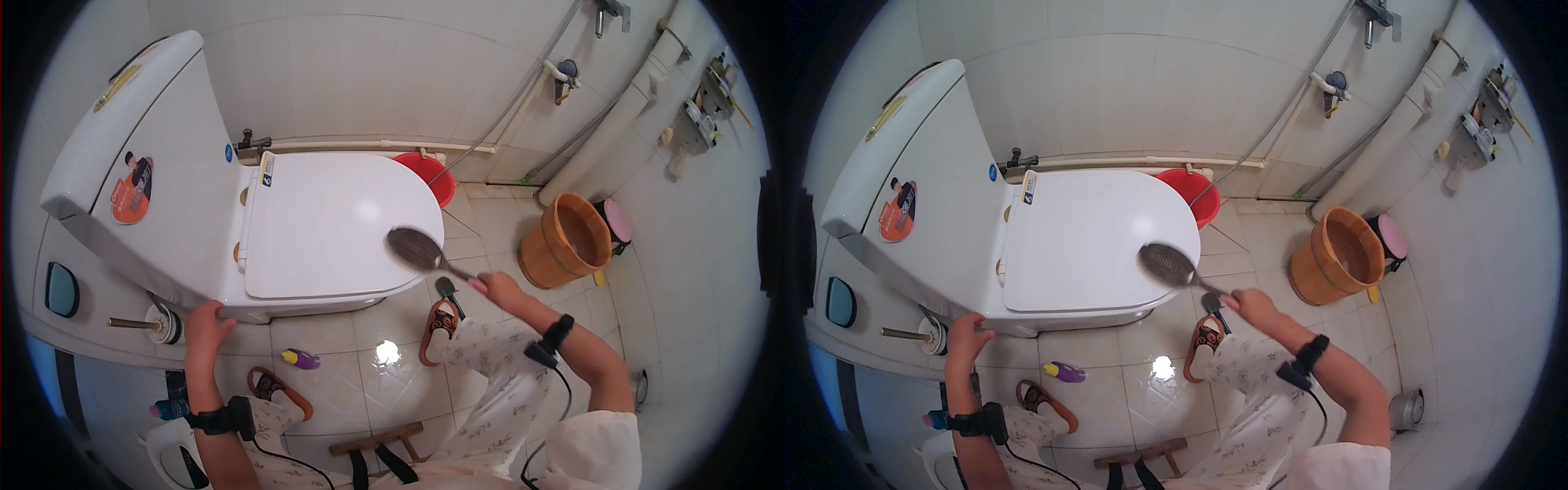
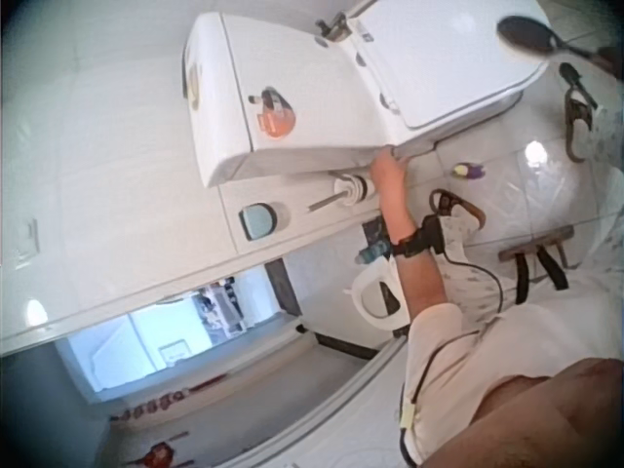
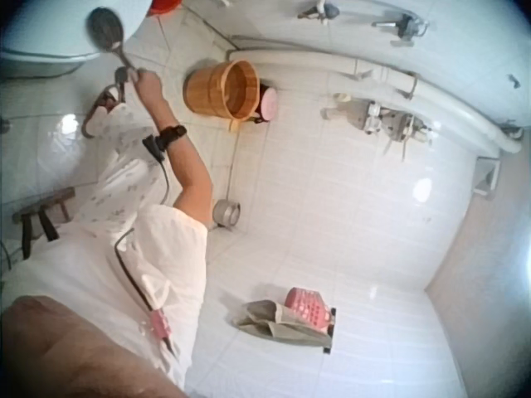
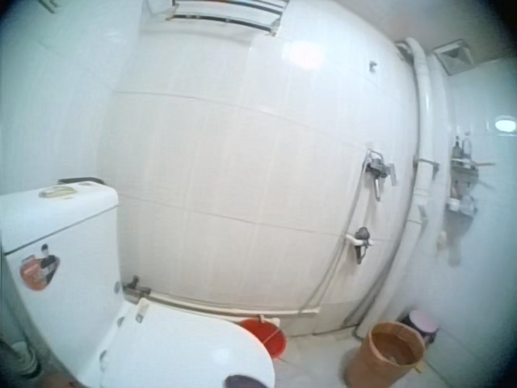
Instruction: The person cleans a toilet using two different brushes and a bottle of liquid cleaner. They scrub the exterior hinges and rim with one brush, then apply liquid to the interior bowl and scrub it with a toilet brush.
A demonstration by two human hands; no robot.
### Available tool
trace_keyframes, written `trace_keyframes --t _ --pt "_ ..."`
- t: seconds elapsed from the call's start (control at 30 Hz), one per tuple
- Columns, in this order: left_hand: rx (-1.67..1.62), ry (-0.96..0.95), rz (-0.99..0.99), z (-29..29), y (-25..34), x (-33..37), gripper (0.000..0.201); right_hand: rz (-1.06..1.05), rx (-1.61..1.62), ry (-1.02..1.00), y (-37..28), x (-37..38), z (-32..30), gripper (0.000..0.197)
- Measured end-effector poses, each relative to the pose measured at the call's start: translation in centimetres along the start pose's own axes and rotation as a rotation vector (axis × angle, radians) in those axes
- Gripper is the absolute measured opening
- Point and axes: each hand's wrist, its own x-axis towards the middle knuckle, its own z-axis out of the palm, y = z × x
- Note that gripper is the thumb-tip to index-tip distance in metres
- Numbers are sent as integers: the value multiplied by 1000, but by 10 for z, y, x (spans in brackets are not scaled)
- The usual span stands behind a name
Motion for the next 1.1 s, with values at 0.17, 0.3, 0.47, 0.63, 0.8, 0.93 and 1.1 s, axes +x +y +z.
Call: trace_keyframes --t 0.17,0.3,0.47,0.63,0.8,0.93,1.1 --pt "-27 44 70 13 0 5 38 540 298 -81 -7 59 -21 49" --pt "8 48 42 10 10 3 39 110 162 -87 -47 30 20 46" --pt "-2 36 52 3 2 2 40 148 17 -87 -55 64 4 44" --pt "-22 44 54 10 8 4 40 475 10 7 10 142 -23 47" --pt "39 20 15 -2 -1 -1 39 24 -42 -31 -74 162 16 47" --pt "-23 94 75 9 -18 -6 39 185 -57 -15 -59 199 -1 51" --pt "49 69 95 17 -6 -1 40 422 56 -70 -39 247 -11 59"
